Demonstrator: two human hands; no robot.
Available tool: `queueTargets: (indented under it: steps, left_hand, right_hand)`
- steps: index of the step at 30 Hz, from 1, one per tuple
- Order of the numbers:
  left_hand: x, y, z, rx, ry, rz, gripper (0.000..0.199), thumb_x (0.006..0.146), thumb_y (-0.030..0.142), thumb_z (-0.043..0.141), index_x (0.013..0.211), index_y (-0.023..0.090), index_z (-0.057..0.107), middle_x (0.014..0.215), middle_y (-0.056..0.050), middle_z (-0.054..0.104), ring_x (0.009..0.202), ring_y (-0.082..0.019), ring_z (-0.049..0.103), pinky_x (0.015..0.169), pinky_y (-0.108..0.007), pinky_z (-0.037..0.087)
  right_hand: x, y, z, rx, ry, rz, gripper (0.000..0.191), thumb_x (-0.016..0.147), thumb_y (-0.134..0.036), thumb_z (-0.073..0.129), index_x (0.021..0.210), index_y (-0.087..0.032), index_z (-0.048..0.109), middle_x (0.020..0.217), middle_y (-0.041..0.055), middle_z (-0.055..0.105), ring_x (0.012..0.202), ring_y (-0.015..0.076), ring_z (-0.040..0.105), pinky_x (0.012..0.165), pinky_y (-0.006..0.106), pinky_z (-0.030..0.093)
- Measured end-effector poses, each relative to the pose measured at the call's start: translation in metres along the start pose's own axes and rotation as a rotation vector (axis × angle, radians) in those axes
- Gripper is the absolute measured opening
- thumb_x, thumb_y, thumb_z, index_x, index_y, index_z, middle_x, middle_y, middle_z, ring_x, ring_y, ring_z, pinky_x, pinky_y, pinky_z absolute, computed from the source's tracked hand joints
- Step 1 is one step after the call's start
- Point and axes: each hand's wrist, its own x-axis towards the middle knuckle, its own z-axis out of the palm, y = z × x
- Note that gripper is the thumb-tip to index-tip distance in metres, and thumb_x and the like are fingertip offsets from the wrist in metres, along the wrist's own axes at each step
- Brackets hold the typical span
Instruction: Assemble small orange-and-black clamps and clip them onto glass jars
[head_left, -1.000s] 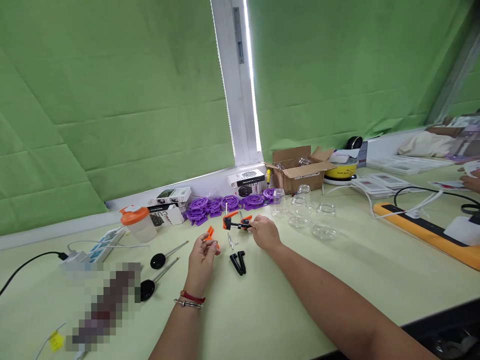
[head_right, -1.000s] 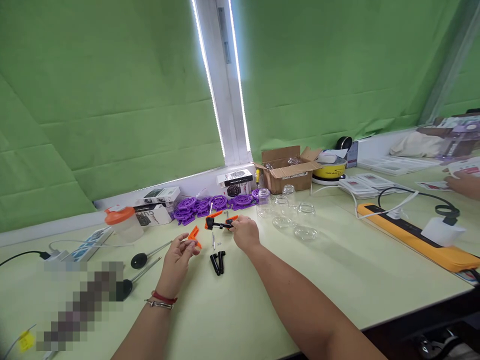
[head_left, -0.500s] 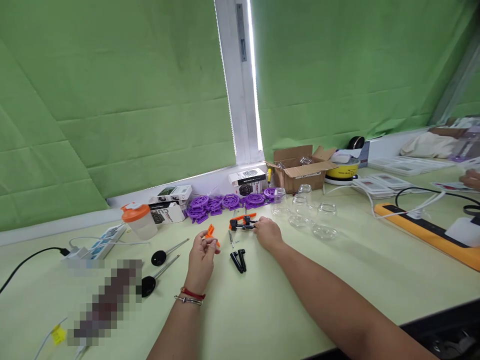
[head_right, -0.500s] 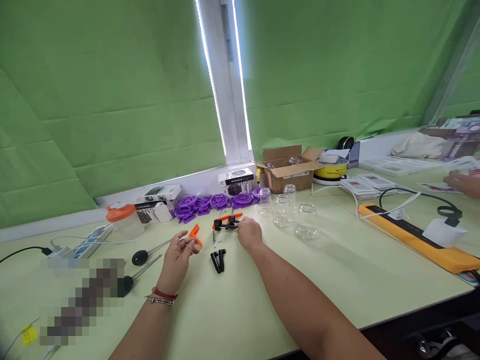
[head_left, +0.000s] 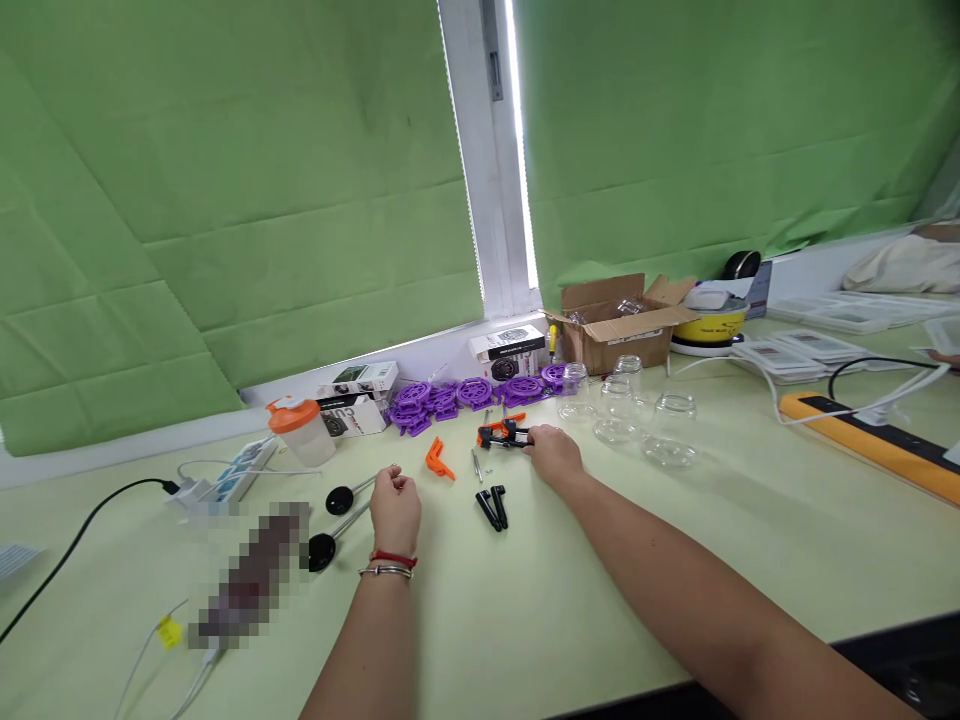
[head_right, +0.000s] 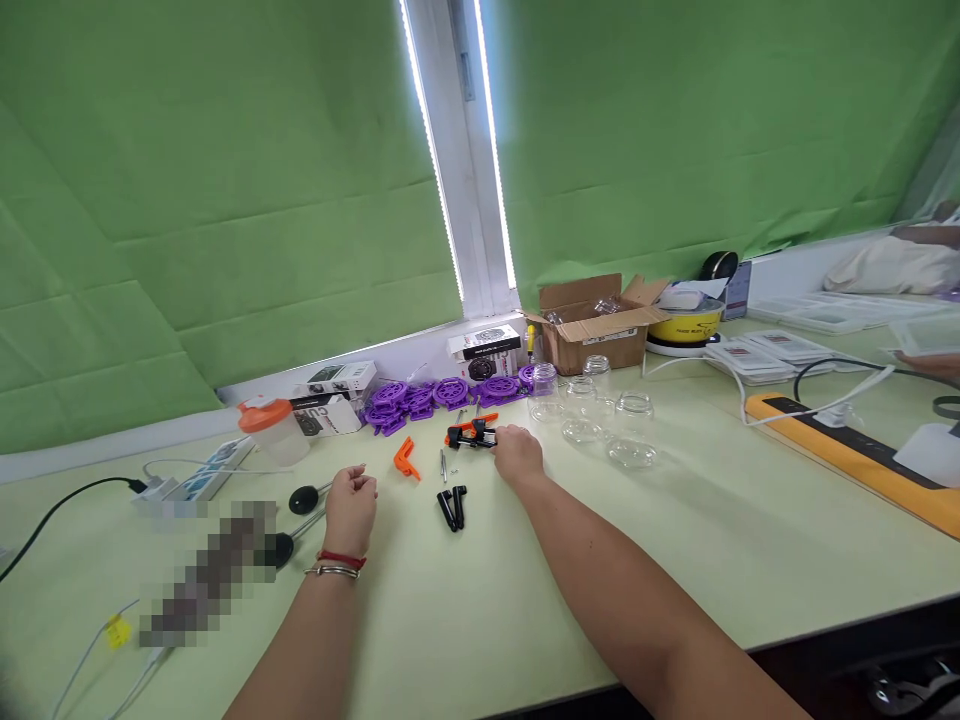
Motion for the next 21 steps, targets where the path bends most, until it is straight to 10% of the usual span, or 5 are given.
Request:
queueTargets:
  steps: [13,21]
  left_hand:
    - [0.004,0.007,-0.031,0.602,0.014,0.010,0.028,0.067,0.013,0.052,0.092,0.012,0.063,0.110,-0.024,0.060,0.108,-0.041,0.052,0.085,-0.053,0.037]
    - [0.003,0.008,-0.032,0.736,-0.069,0.024,0.024,0.069,0.011,0.048,0.085,0.012,0.066,0.099,-0.023,0.064,0.100,-0.037,0.057,0.078,-0.045,0.040]
  right_hand:
    - [-0.010,-0.008,-0.010,0.026,0.062,-0.013,0.015,0.083,-0.023,0.059,0.096,-0.017,0.062,0.098,0.0082,0.061,0.093,0.0206,0.056,0.069,0.027,0.037]
    - [-0.038,-0.054,-0.015,0.066,0.105,-0.467,0.014,0.086,-0.019,0.053,0.095,-0.017,0.063,0.101,0.0073,0.061,0.099,0.0199,0.050,0.087,0.029,0.036]
